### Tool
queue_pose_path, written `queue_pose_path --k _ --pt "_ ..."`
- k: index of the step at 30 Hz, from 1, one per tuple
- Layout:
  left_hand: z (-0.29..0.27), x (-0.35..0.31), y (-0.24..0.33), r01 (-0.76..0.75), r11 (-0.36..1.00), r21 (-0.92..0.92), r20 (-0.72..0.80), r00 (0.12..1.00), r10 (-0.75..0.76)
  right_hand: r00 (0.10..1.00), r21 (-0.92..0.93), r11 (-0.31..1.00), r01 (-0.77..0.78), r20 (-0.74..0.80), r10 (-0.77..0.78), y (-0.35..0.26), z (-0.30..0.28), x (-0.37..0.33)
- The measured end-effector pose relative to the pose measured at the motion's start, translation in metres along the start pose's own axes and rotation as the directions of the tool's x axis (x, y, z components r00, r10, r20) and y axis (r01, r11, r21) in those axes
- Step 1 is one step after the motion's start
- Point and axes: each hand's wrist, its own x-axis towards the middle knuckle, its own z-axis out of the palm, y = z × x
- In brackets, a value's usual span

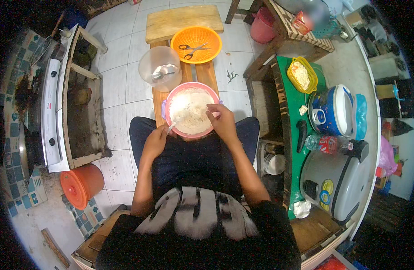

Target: The person adds a spoonful of white powder from a container into a bowl, and then mixes the ingredients by hand with a spoon to form a dough.

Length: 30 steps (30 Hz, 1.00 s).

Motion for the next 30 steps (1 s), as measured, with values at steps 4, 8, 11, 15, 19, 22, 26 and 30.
queue_pose_path --k 4,8,11,15,19,22,26,30 --pt "-0.011 -0.006 0.018 0.042 0.998 0.045 0.024 0.999 -0.043 0.999 -0.073 0.996 0.043 0.023 -0.042 -0.014 0.008 0.005" --pt "-0.017 -0.012 0.028 -0.007 1.000 0.011 0.009 1.000 0.007 0.976 -0.198 0.959 0.202 0.118 -0.182 -0.019 0.023 0.019" --pt "-0.023 -0.016 0.038 0.021 0.998 0.059 -0.014 1.000 -0.020 0.957 -0.232 0.947 0.221 0.239 -0.164 -0.021 0.035 0.029" --pt "-0.027 -0.015 0.035 0.020 0.999 0.046 0.013 1.000 -0.021 0.921 -0.212 0.949 0.235 0.362 -0.147 -0.017 0.042 0.039" --pt "-0.025 -0.015 0.031 -0.055 0.998 0.032 -0.050 0.997 0.056 0.912 -0.254 0.940 0.227 0.393 -0.114 -0.027 0.045 0.040" --pt "-0.027 -0.013 0.036 0.001 0.999 0.044 -0.002 1.000 -0.001 0.910 -0.270 0.922 0.276 0.383 -0.160 -0.022 0.049 0.043" --pt "-0.027 -0.013 0.036 -0.034 0.999 0.021 -0.025 0.999 0.035 0.914 -0.287 0.919 0.270 0.376 -0.151 -0.019 0.050 0.044" --pt "-0.029 -0.011 0.031 -0.071 0.995 0.067 -0.048 0.996 0.074 0.917 -0.307 0.910 0.279 0.367 -0.157 -0.015 0.054 0.043"
